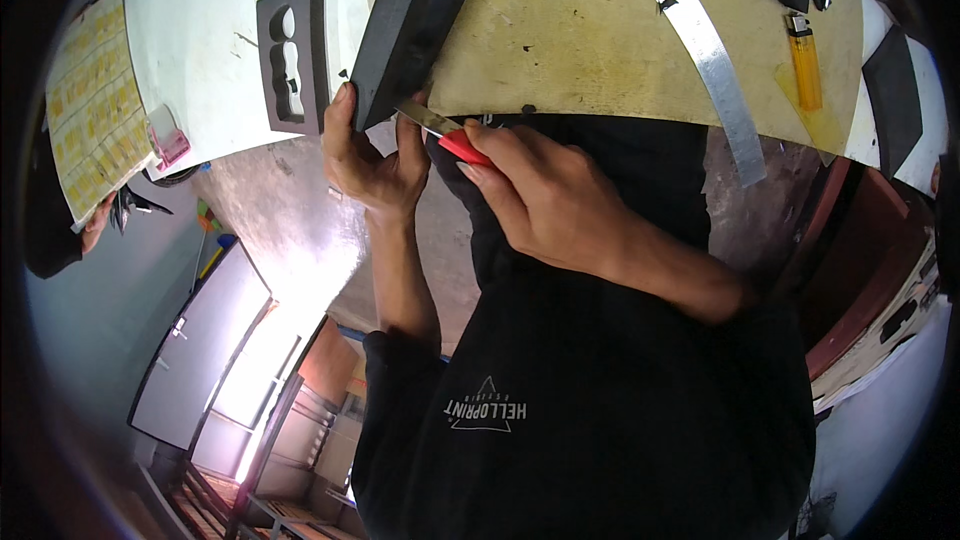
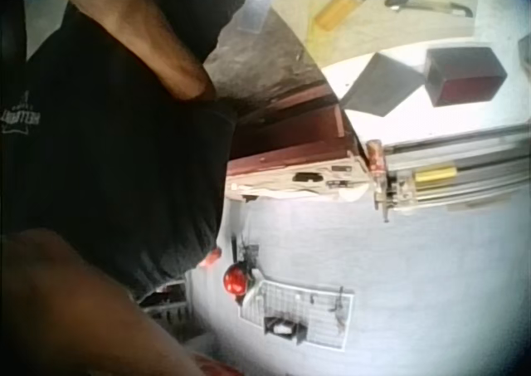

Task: The person uses a utility knife to trim and shape a black foam piece with a cutout, then uses a lighter to heat and smooth the edges. The person repeatedly inspects the foam piece while working at a cluttered workbench.

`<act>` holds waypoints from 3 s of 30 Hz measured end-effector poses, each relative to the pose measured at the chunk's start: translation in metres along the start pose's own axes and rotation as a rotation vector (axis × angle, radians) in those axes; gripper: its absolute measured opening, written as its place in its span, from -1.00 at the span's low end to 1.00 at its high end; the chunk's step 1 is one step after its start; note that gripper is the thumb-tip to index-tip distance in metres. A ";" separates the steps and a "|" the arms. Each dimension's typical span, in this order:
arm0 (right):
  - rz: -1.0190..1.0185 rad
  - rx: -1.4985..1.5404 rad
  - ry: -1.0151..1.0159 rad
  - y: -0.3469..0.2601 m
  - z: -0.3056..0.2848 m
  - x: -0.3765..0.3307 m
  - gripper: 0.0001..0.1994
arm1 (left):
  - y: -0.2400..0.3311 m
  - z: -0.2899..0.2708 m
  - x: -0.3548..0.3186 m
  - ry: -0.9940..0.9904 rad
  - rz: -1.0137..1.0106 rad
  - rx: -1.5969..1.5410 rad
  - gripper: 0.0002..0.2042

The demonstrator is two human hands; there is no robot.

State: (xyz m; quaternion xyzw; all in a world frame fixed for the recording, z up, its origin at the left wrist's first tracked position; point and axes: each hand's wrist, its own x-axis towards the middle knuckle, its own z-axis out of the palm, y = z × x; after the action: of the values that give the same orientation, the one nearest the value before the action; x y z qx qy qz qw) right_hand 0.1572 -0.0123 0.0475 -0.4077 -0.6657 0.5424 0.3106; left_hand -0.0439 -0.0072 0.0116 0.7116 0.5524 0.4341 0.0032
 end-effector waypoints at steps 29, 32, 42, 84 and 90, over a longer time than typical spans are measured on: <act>-0.030 -0.369 -0.058 -0.007 -0.008 0.008 -0.69 | 0.005 -0.001 -0.001 -0.050 -0.052 0.072 -0.31; -0.064 -0.387 -0.018 -0.005 -0.007 0.005 -0.68 | 0.004 -0.001 -0.003 -0.053 -0.076 0.044 -0.31; -0.095 -0.497 -0.039 -0.006 -0.011 0.007 -0.67 | -0.002 0.001 -0.008 0.009 -0.125 -0.059 -0.37; -0.190 -0.594 0.034 -0.005 -0.012 0.011 -0.70 | 0.003 -0.002 0.003 -0.077 -0.097 0.003 -0.25; -0.197 -0.649 0.039 -0.008 -0.013 0.015 -0.69 | 0.003 -0.002 0.000 -0.084 -0.133 -0.028 -0.24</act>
State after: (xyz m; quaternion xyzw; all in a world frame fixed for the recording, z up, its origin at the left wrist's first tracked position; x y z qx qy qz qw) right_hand 0.1599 0.0061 0.0577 -0.4293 -0.8337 0.2620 0.2281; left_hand -0.0426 -0.0089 0.0143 0.6909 0.5916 0.4103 0.0654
